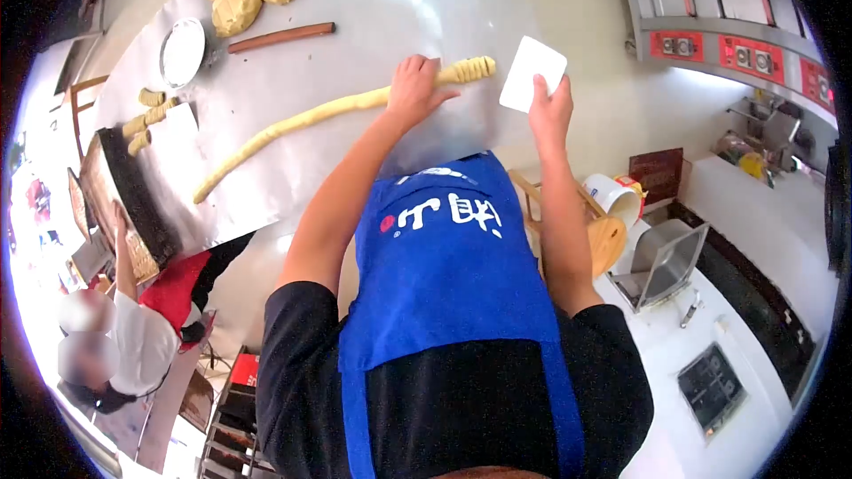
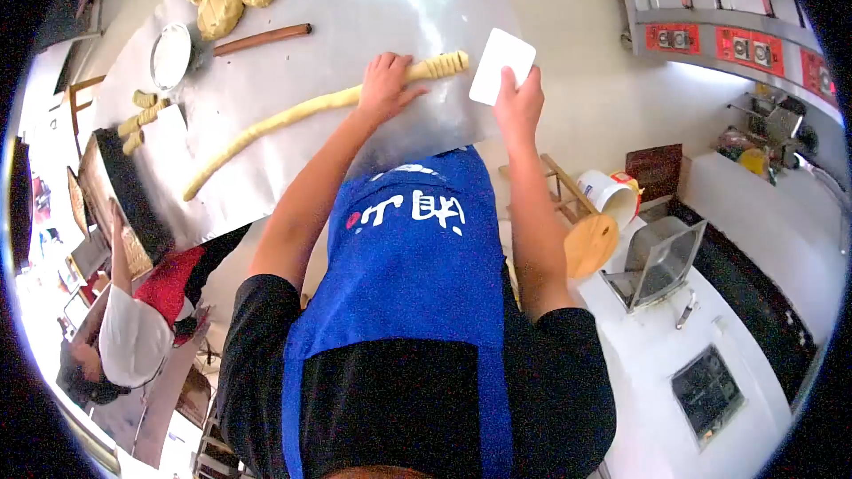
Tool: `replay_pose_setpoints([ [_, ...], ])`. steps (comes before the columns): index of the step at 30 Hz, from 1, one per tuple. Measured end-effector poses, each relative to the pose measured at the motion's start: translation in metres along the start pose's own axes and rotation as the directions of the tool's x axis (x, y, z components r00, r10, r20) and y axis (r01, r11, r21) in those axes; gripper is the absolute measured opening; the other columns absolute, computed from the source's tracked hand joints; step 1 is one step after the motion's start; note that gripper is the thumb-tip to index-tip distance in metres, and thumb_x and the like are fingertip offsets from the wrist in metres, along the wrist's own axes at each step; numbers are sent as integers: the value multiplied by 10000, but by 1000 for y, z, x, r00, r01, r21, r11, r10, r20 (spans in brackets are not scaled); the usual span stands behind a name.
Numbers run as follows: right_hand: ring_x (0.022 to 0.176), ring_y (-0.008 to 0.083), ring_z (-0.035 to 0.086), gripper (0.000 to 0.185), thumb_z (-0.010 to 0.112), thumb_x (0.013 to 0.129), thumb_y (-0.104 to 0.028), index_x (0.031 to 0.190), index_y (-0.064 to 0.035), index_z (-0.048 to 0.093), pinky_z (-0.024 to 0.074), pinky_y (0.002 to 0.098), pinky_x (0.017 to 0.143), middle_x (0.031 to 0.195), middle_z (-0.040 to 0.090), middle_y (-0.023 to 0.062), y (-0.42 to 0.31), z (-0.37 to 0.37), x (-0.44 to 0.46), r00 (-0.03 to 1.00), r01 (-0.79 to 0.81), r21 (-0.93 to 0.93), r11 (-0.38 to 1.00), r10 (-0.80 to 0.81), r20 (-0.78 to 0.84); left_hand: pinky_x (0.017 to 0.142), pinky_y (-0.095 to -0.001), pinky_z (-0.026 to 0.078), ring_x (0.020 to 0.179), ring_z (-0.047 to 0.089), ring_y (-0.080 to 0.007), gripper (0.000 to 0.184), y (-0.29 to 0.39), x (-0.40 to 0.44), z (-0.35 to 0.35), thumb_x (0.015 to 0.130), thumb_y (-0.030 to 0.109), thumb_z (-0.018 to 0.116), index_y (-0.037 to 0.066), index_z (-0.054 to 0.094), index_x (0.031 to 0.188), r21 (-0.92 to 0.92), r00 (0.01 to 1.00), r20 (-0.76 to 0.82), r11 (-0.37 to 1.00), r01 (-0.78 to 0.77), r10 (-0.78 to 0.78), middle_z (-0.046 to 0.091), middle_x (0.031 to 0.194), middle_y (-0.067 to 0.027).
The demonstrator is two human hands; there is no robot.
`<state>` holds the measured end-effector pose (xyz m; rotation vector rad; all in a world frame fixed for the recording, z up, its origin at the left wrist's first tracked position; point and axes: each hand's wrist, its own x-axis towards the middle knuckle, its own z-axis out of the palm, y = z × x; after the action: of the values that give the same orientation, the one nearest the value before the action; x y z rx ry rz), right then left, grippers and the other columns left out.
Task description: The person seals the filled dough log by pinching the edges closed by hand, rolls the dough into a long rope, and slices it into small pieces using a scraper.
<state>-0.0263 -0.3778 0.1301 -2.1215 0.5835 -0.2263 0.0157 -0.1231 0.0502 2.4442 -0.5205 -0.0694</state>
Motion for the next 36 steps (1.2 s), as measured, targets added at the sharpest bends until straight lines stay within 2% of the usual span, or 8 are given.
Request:
replay_pose_setpoints([
  [4,1003,388,754,314,696,997,-248,1150,24,663,571,460,867,1039,765,243,4,27,-58,999,-33,58,998,35,-31,991,-467,468,1145,591,-323,467,-11,-7,18,808,373,874,110,753,1174,-74,996,-84,997,22,-28,659,1118,-92],
  [6,868,418,747,245,712,986,-249,1035,-10,697,569,469,779,903,755,234,-4,38,-79,991,49,-124,991,-33,129,984,-460,470,1133,601,-321,414,-12,0,22,816,370,864,130,777,1142,-131,995,-69,989,66,-76,673,1115,-89],
  [9,730,448,710,238,704,985,-265,928,-34,704,546,501,681,784,725,220,-25,35,-72,985,93,-267,959,-50,162,970,-454,473,1107,619,-315,330,-7,5,23,824,365,849,155,812,1076,-174,988,-23,973,149,-155,700,1101,-84],
  [15,691,432,707,292,657,995,-288,840,-41,677,535,558,646,745,711,213,-37,66,-38,948,316,-439,841,-268,170,955,-464,473,1087,633,-312,251,-8,13,26,812,338,829,166,829,994,-185,968,19,951,248,-249,730,1048,-77],
  [18,688,421,712,273,656,989,-274,838,-48,688,549,553,645,744,716,208,-35,80,-33,898,422,-497,758,-274,345,957,-471,478,1075,640,-325,247,-6,9,28,827,332,820,168,830,1011,-184,967,0,950,251,-255,731,1062,-82],
  [26,692,404,744,178,643,933,-174,826,-43,699,591,510,633,745,729,215,-40,87,-21,835,503,-529,684,-226,502,955,-460,464,1087,624,-318,196,0,8,24,823,297,800,156,812,960,-204,966,-44,949,239,-253,723,1049,-79],
  [28,659,416,720,169,612,947,-160,848,-39,676,566,529,597,714,717,200,-31,99,-25,770,611,-501,613,-310,558,948,-462,464,1068,620,-325,200,-3,10,28,831,298,792,153,804,969,-161,961,-14,950,269,-275,715,1040,-80],
  [36,714,422,743,212,546,984,-169,905,-22,676,584,533,632,762,732,239,-24,103,-27,838,505,-528,683,-240,490,895,-471,486,1046,618,-339,252,-10,1,29,819,187,792,117,746,1057,-273,971,-162,954,126,-175,699,1044,-95],
])
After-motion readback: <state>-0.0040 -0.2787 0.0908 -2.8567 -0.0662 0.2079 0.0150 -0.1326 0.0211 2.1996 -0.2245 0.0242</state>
